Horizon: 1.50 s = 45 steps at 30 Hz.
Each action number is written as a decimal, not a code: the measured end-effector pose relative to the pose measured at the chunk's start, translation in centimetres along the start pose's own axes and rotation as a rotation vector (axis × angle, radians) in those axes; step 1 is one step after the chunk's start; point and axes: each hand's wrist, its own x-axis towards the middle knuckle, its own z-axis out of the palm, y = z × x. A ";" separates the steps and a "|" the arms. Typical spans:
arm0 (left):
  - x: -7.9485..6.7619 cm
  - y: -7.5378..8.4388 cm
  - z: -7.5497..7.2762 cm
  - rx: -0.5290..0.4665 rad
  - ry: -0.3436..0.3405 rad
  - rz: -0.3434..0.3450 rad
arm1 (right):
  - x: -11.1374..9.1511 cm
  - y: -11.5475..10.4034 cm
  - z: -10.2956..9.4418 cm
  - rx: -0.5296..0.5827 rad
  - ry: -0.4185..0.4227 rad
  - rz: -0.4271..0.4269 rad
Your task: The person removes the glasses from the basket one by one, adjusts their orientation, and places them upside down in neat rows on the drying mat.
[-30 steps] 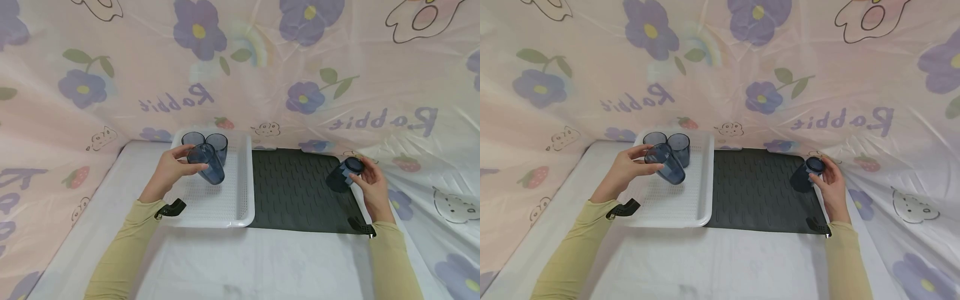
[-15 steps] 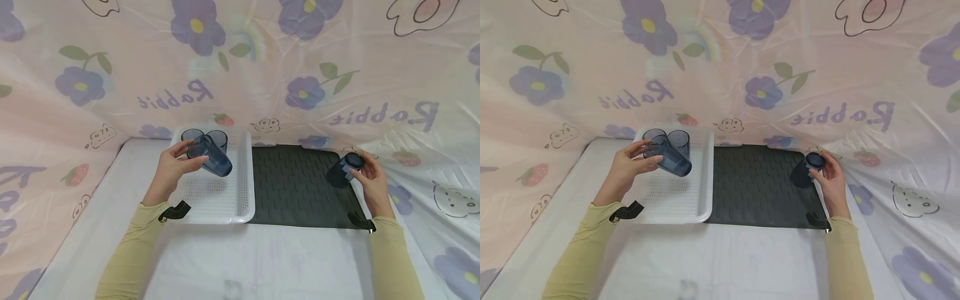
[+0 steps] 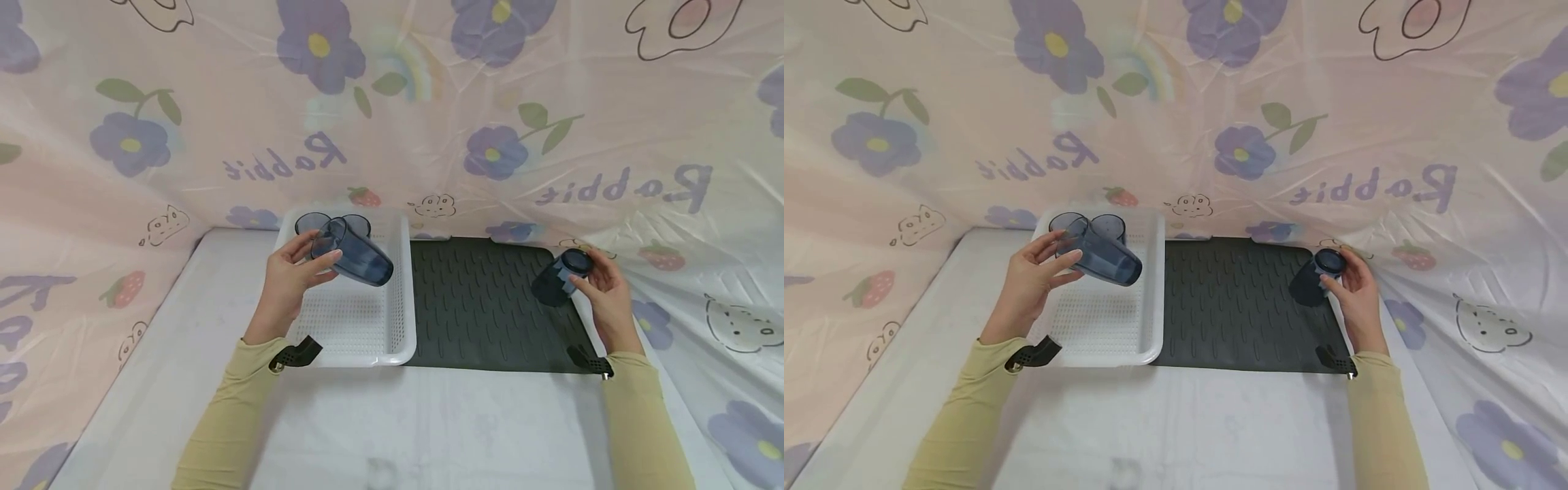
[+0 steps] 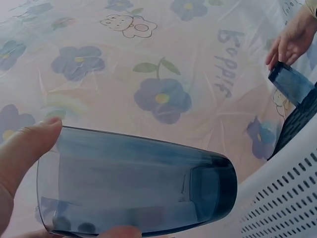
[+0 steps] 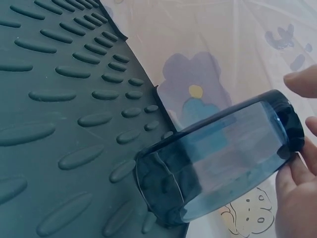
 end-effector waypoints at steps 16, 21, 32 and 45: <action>0.0 -1.0 2.9 -0.202 0.000 -0.014 | -0.1 -0.3 -0.2 0.019 -0.026 -0.001; 0.1 -1.3 3.9 -0.237 -0.005 0.001 | -0.1 -0.3 -0.2 0.045 -0.033 -0.004; 0.9 -2.4 5.7 -0.308 0.008 -0.027 | -0.3 -0.3 -0.2 0.049 -0.013 0.011; 1.5 -4.0 8.1 -0.330 0.015 -0.053 | -0.2 -0.4 -0.1 0.062 0.006 0.010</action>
